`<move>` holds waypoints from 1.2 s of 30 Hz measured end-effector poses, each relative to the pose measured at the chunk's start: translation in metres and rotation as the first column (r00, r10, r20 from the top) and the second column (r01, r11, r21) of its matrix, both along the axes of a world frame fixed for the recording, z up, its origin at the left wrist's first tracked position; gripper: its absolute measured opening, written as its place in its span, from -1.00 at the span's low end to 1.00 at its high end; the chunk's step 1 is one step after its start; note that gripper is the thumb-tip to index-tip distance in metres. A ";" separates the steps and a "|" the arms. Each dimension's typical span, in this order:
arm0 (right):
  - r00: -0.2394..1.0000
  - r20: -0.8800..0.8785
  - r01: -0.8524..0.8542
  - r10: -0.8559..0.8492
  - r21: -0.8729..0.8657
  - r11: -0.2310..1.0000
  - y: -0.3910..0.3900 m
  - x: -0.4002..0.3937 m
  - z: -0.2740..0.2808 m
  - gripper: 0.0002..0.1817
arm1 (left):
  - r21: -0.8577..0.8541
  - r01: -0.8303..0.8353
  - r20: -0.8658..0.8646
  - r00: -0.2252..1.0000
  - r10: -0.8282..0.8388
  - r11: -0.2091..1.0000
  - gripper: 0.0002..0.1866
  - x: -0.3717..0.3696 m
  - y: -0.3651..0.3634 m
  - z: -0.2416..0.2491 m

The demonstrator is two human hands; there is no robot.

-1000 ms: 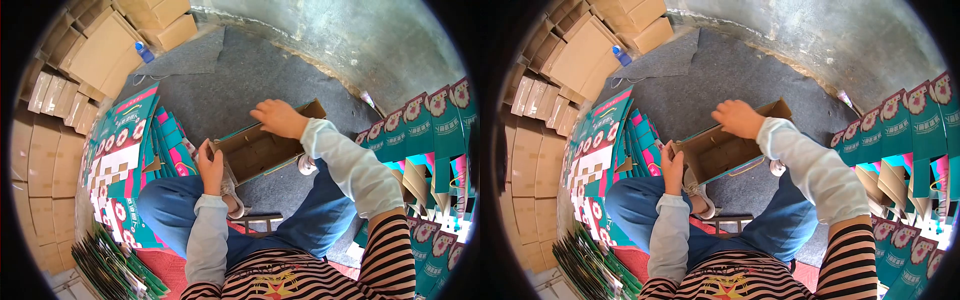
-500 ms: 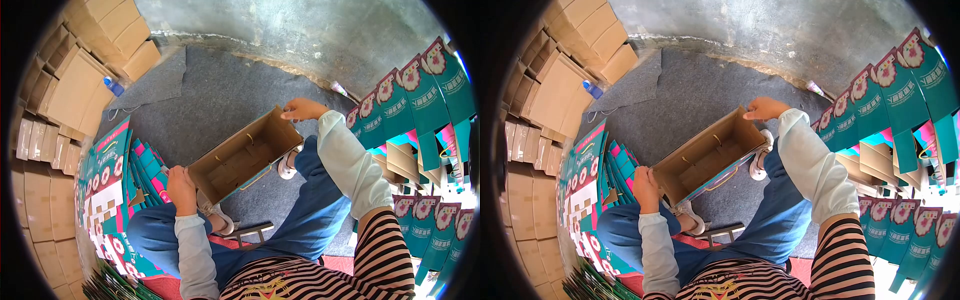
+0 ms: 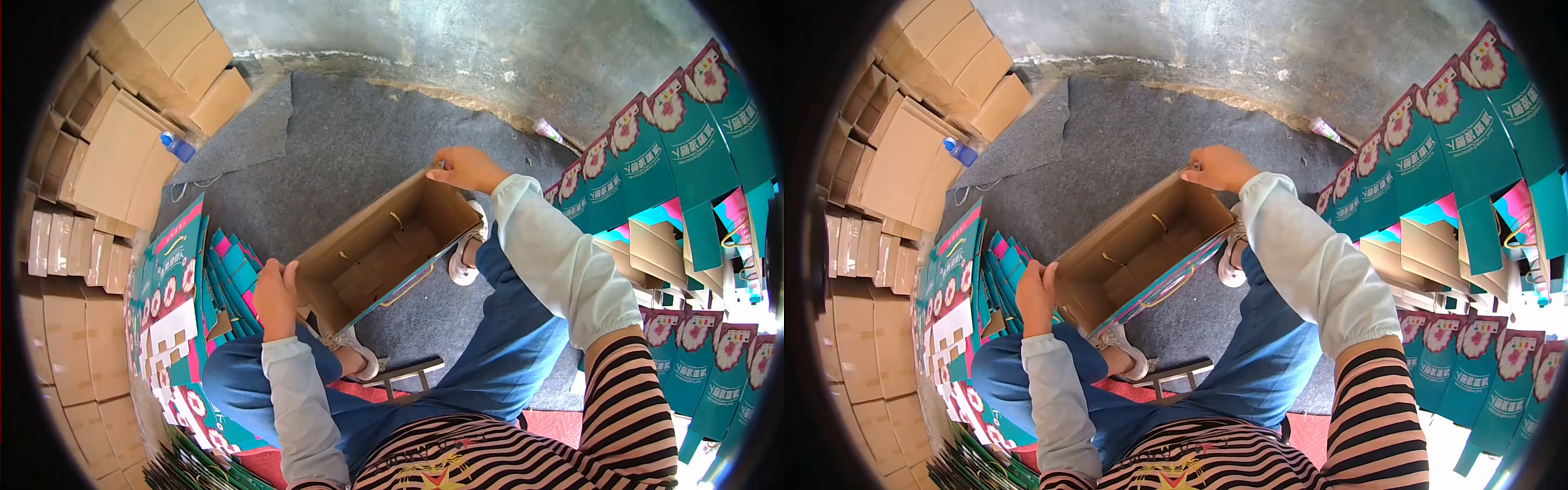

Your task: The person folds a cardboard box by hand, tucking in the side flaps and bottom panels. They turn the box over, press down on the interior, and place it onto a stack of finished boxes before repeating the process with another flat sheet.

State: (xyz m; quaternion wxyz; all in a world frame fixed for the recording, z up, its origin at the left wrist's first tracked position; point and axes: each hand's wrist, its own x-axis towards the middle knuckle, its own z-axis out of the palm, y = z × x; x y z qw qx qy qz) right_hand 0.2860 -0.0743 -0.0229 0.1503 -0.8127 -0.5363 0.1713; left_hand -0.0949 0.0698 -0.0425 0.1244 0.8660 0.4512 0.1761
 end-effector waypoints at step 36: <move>0.786 -0.609 -0.283 0.106 -0.201 0.938 0.011 -0.001 -0.050 -0.42 | -0.749 0.212 0.425 0.880 0.211 0.627 -0.65 -0.016 0.007 -0.021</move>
